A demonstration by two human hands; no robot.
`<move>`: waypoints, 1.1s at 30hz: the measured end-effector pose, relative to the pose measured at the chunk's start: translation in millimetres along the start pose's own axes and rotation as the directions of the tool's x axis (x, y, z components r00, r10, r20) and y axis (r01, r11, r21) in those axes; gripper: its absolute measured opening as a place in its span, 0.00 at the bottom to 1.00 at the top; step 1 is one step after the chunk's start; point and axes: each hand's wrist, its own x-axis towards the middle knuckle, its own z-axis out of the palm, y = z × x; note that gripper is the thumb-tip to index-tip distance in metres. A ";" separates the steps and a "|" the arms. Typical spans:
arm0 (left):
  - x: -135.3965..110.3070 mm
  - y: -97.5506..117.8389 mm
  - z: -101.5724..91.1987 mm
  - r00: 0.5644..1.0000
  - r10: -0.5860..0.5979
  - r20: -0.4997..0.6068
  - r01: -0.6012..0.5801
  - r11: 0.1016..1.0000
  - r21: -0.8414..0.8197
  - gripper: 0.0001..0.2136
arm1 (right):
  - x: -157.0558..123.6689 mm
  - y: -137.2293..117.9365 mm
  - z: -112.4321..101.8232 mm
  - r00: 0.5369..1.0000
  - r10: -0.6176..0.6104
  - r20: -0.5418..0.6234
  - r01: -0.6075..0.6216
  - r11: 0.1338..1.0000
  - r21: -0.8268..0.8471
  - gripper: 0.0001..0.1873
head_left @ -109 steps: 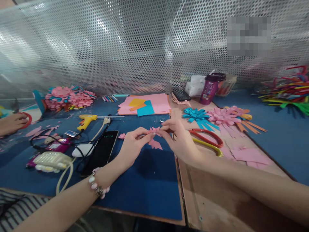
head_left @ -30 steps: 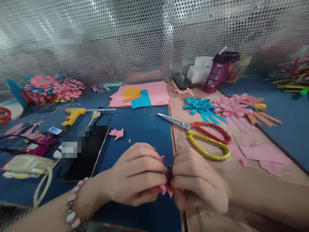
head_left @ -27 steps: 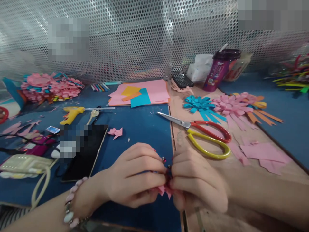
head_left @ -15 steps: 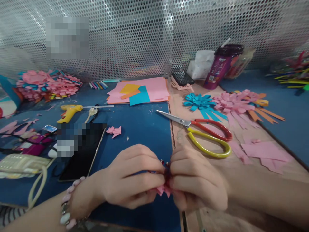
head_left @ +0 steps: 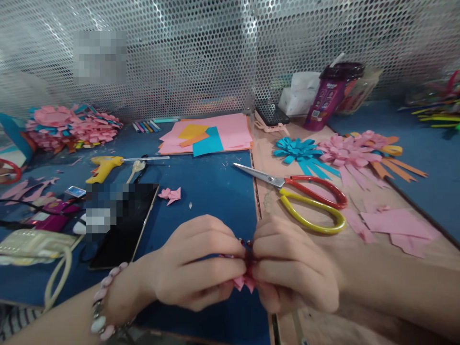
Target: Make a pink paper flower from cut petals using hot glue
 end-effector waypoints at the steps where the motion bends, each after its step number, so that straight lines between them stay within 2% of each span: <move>1: 0.1 -0.1 0.0 1.000 0.001 0.004 -0.001 1.000 -0.004 0.04 | 0.6 -0.4 -0.2 1.000 -0.001 0.003 0.001 1.000 -0.001 0.08; 5: 0.7 0.5 1.0 1.000 0.000 -0.017 0.000 1.000 -0.013 0.03 | 3.1 -1.9 1.0 1.000 0.005 -0.018 -0.005 1.000 -0.007 0.04; 9: 1.3 1.5 2.6 0.997 0.025 -0.068 -0.026 1.000 -0.009 0.04 | 3.3 -1.5 3.4 0.998 -0.008 -0.064 0.009 1.000 0.012 0.05; 16: 0.6 0.0 4.7 0.996 0.020 -0.088 -0.021 1.000 -0.017 0.03 | 0.2 0.4 4.2 0.997 -0.035 -0.063 0.036 0.999 0.012 0.06; 33: -3.5 0.1 8.0 0.996 -0.018 -0.084 0.016 0.999 -0.031 0.03 | 1.9 -0.6 2.1 1.000 0.019 -0.016 -0.019 1.000 -0.003 0.04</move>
